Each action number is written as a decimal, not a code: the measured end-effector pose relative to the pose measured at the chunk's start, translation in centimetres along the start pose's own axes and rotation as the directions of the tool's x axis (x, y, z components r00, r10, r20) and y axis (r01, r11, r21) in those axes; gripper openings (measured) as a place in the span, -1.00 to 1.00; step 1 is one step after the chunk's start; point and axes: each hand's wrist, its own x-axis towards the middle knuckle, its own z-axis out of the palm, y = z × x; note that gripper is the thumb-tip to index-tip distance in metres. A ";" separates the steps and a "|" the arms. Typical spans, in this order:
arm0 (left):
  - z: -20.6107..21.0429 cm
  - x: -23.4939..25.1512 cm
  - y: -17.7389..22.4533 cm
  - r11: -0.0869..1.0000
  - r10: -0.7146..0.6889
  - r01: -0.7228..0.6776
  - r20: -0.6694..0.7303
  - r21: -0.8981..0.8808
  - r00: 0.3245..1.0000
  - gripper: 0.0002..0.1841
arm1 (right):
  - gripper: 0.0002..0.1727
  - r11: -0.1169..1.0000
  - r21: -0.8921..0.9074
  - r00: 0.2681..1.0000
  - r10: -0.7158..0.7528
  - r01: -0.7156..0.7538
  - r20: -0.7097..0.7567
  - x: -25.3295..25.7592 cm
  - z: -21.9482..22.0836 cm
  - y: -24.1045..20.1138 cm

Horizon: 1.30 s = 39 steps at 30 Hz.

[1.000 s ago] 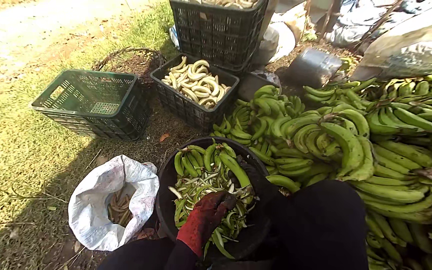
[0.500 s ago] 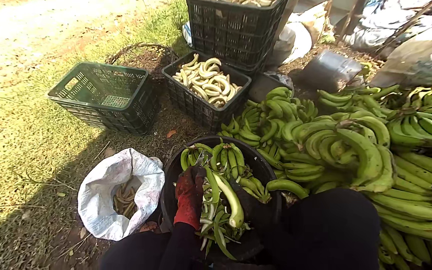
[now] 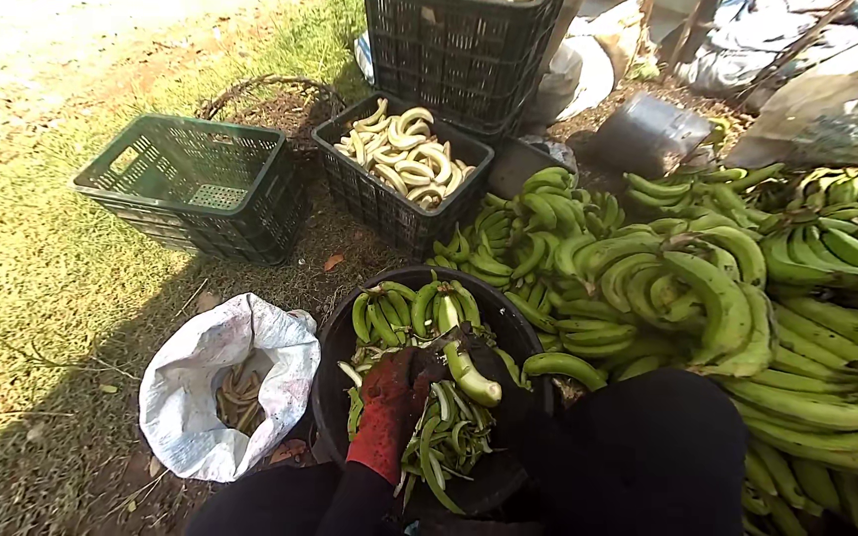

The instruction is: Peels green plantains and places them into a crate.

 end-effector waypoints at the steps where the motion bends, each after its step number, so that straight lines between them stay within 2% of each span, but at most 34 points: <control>1: -0.4 0.8 -0.3 0.997 -0.020 0.025 -0.087 0.068 0.996 -0.45 | -0.47 0.997 -0.020 0.992 0.081 -0.079 0.100 -0.5 -0.8 1.1; 3: -1.1 1.9 -0.8 0.993 -0.069 0.087 -0.202 0.080 0.977 -0.44 | -0.46 0.983 -0.083 0.961 0.177 -0.162 0.213 -1.5 -2.1 2.8; 5: -1.3 2.2 -1.1 0.994 -0.104 0.105 -0.208 -0.005 0.973 -0.45 | -0.49 0.980 -0.117 0.954 0.187 -0.163 0.235 -1.7 -3.1 3.8; 6: -1.1 1.9 -1.0 0.995 -0.092 0.085 -0.181 -0.047 0.979 -0.46 | -0.47 0.988 -0.089 0.967 0.140 -0.124 0.212 -1.4 -3.6 4.1; 8: -0.1 0.4 -0.2 0.990 -0.047 0.037 -0.067 -0.139 0.997 -0.48 | -0.45 0.999 -0.006 0.997 -0.036 0.036 0.061 -0.8 -3.3 3.2; 9: 0.5 -0.3 0.4 0.986 -0.028 0.028 0.001 -0.167 1.000 -0.47 | -0.46 0.991 0.009 0.990 -0.134 0.135 -0.047 -0.3 -2.7 2.3; 11: 1.7 -1.8 1.4 0.983 0.016 -0.001 0.077 -0.184 0.997 -0.45 | -0.50 0.956 0.088 0.950 -0.264 0.281 -0.170 1.5 -1.9 0.4; 12: 2.0 -2.3 1.8 0.984 0.028 -0.012 0.088 -0.180 0.996 -0.43 | -0.56 0.939 0.132 0.927 -0.277 0.316 -0.254 2.3 -1.3 -0.7; 13: 2.2 -2.7 2.2 0.983 0.030 -0.016 0.075 -0.183 0.997 -0.43 | -0.57 0.929 0.101 0.879 -0.296 0.356 -0.373 2.9 -0.8 -1.6; 15: 2.0 -3.1 2.6 0.983 0.008 0.001 0.044 -0.185 0.999 -0.42 | -0.50 0.912 -0.075 0.747 -0.376 0.404 -0.549 3.7 -0.3 -2.5; 17: 1.8 -3.0 2.7 0.980 -0.010 0.015 0.026 -0.199 1.000 -0.43 | -0.50 0.882 -0.158 0.648 -0.437 0.443 -0.623 4.4 0.0 -3.0; 19: 1.7 -2.9 2.6 0.973 -0.045 0.054 0.045 -0.226 0.998 -0.44 | -0.50 0.880 -0.191 0.622 -0.446 0.434 -0.644 4.2 0.7 -3.1; 21: 1.7 -2.4 2.2 0.962 -0.094 0.110 0.075 -0.248 0.993 -0.46 | -0.49 0.896 -0.234 0.661 -0.438 0.378 -0.610 3.5 1.4 -2.8; 23: 1.8 -1.2 1.2 0.962 -0.109 0.126 0.083 -0.243 0.991 -0.46 | -0.50 0.921 -0.240 0.770 -0.389 0.308 -0.505 2.5 2.1 -2.4; 26: 1.5 0.7 -0.4 0.987 -0.039 0.040 0.008 -0.156 0.999 -0.49 | -0.42 0.930 -0.339 0.968 -0.201 0.141 -0.149 1.1 0.6 -0.4; 27: 1.5 1.4 -1.0 0.992 -0.019 0.015 -0.029 -0.121 0.999 -0.51 | -0.40 0.933 -0.350 0.996 -0.085 0.084 0.014 0.8 -0.3 0.5; 29: 1.3 2.5 -2.1 0.994 -0.044 0.038 -0.058 -0.105 0.997 -0.50 | -0.38 0.927 -0.367 0.950 0.176 -0.073 0.257 0.2 -1.4 1.6; 31: 1.0 3.2 -2.9 0.990 -0.100 0.092 -0.070 -0.110 0.993 -0.45 | -0.38 0.825 -0.547 0.870 0.366 -0.140 0.330 -0.8 -1.4 1.0; 32: 0.9 3.3 -2.9 0.987 -0.116 0.108 -0.061 -0.121 0.991 -0.43 | -0.38 0.799 -0.583 0.877 0.378 -0.147 0.297 -1.1 -1.5 0.9; 33: 0.9 3.1 -2.7 0.983 -0.117 0.109 -0.051 -0.146 0.992 -0.42 | -0.41 0.813 -0.562 0.923 0.318 -0.149 0.215 -1.2 -1.9 1.2; 35: 1.3 2.5 -1.7 0.983 -0.058 0.050 -0.035 -0.178 0.998 -0.42 | -0.44 0.880 -0.459 0.992 0.120 -0.120 -0.031 -0.3 -2.4 1.3; 37: 1.7 1.3 -0.3 0.987 0.041 -0.044 -0.023 -0.154 0.999 -0.46 | -0.45 0.890 -0.448 0.964 -0.040 -0.085 -0.264 1.4 -2.4 0.8; 39: 2.1 0.0 1.0 0.990 0.120 -0.122 -0.037 -0.071 0.992 -0.48 | -0.46 0.906 -0.420 0.883 -0.153 -0.054 -0.444 3.4 -2.1 0.5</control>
